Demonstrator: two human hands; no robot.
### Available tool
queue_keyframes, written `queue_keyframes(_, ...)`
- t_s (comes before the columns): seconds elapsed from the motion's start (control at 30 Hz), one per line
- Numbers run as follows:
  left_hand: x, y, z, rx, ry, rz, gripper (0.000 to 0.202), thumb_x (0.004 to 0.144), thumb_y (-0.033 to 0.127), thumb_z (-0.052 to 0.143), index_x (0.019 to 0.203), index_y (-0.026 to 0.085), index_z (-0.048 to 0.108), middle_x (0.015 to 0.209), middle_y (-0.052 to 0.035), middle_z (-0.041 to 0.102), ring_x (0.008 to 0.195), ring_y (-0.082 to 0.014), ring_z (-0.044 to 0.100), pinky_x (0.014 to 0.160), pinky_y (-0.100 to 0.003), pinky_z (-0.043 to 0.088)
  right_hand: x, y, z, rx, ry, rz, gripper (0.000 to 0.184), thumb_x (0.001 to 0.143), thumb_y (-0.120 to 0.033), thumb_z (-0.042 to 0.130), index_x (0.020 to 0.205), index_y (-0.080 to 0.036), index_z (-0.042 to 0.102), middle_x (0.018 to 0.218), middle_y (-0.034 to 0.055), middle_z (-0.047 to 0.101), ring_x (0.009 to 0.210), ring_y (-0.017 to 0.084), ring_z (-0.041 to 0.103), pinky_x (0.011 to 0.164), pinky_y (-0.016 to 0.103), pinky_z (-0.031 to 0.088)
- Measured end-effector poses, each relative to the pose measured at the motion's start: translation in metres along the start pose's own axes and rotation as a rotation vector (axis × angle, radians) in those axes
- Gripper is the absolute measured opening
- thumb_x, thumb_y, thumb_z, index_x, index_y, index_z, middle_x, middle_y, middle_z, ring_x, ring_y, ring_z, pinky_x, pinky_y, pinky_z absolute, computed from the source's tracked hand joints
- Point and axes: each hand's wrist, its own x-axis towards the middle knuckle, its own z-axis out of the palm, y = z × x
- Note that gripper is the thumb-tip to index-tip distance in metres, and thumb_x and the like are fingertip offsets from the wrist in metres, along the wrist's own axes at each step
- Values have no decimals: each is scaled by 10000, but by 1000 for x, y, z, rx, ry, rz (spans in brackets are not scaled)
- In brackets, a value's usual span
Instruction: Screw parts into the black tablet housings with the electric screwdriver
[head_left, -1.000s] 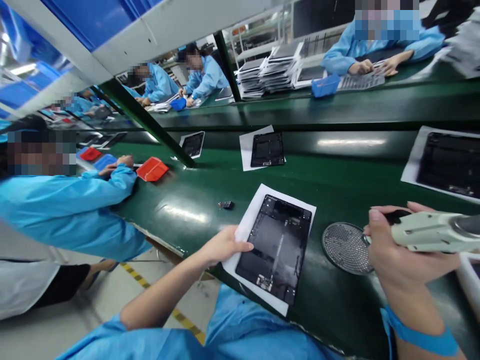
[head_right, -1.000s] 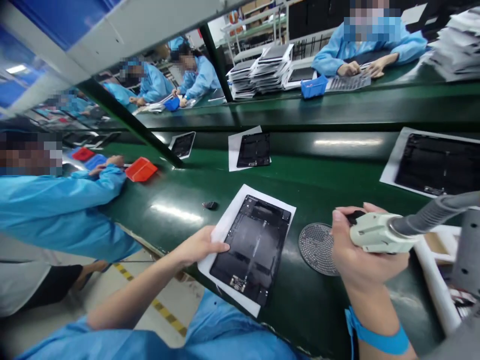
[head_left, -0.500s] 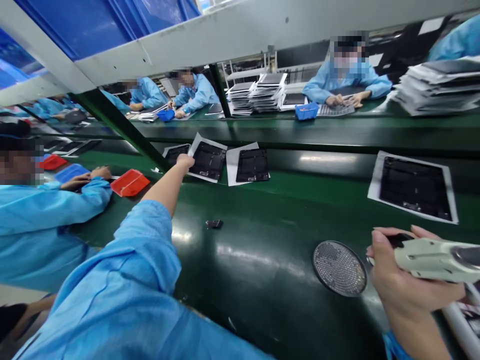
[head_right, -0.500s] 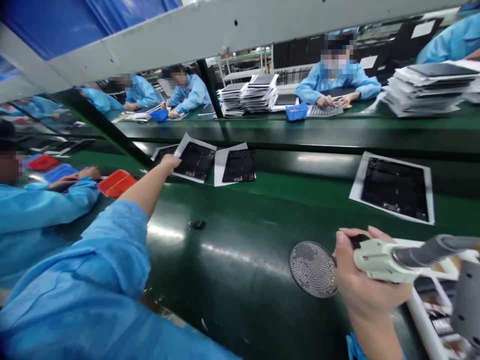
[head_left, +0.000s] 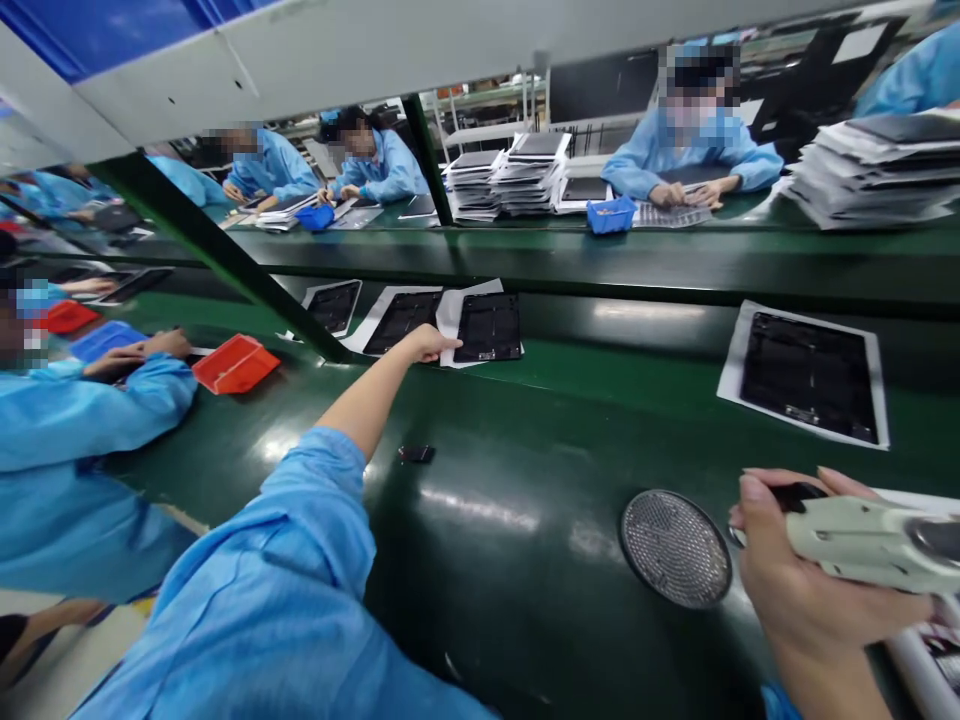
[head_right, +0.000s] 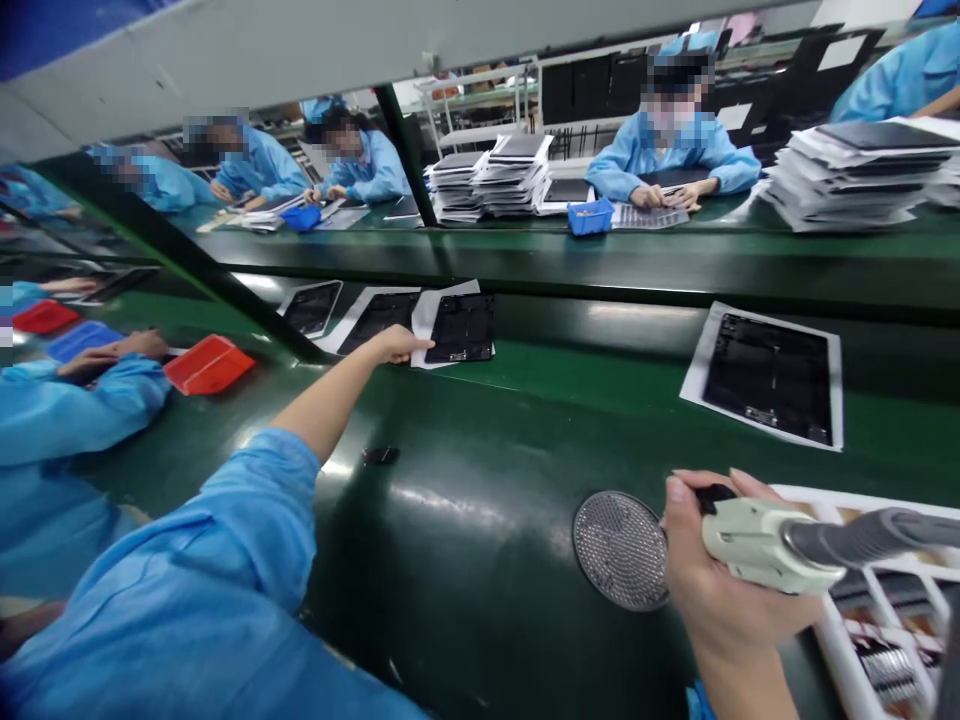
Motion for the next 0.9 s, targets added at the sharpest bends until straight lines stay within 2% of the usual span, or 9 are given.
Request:
queue_keyframes(0.13,-20,1,19,-216,102,11,261,855,147,1035,944,159,790,797,-93,776,890,-282,805,749,-300,577,1,4,5,90,-5,-48,533,857,-567,1018,1201,-246,768,885,79,858,597,289,769,676,549,753)
queue_keyframes(0.27,-45,14,39,-491,128,-14,281,983,188,974,1182,152,778,1117,-85,844,982,-223,814,846,-318,661,1,1,10,150,25,-20,534,864,-577,1020,1139,-191,774,840,70,839,585,222,742,614,401,680)
queue_keyframes(0.37,-69,29,46,-664,50,-45,185,1037,136,909,1148,138,761,1068,-45,819,867,-167,775,825,-316,684,3,1,10,140,0,1,542,872,-585,1000,1157,-181,779,843,70,835,597,208,737,602,362,651)
queue_keyframes(0.5,-128,29,42,-814,-85,-9,270,904,-32,927,1025,126,745,937,-61,820,783,-141,760,798,-259,663,7,9,12,121,-25,-8,529,869,-594,965,1187,-213,782,842,47,845,580,209,726,623,382,688)
queue_keyframes(0.57,-169,11,39,-831,-170,6,290,840,-52,939,1022,110,780,948,-95,851,789,-163,784,794,-269,680,8,11,14,141,-12,-12,502,862,-559,960,1187,-214,795,855,49,856,607,223,761,678,400,722)
queue_keyframes(0.63,-213,-20,38,-822,-291,8,345,771,-27,975,1066,87,839,995,-141,887,843,-222,834,827,-321,719,7,11,16,141,-2,-7,436,866,-509,959,1144,-209,808,874,62,863,639,231,792,716,403,737)
queue_keyframes(0.77,-296,-98,47,-729,-612,6,579,665,244,1148,1170,125,890,1126,-169,929,1019,-332,896,962,-428,753,4,1,15,212,-30,7,389,882,-462,975,1115,-227,772,901,60,868,609,203,762,662,377,722)
queue_keyframes(0.83,-324,-129,50,-618,-641,66,617,726,412,1129,1237,161,890,1248,-172,931,1136,-371,895,1035,-473,741,3,-8,12,316,-99,50,438,889,-426,985,1209,-244,748,947,36,878,544,159,697,572,337,674)
queue_keyframes(0.9,-338,-149,47,-378,-579,226,559,830,478,1050,1290,205,888,1307,-150,926,1205,-386,884,1081,-491,719,2,-18,11,447,-177,114,461,891,-373,986,1261,-261,735,963,3,875,490,119,638,488,289,597)
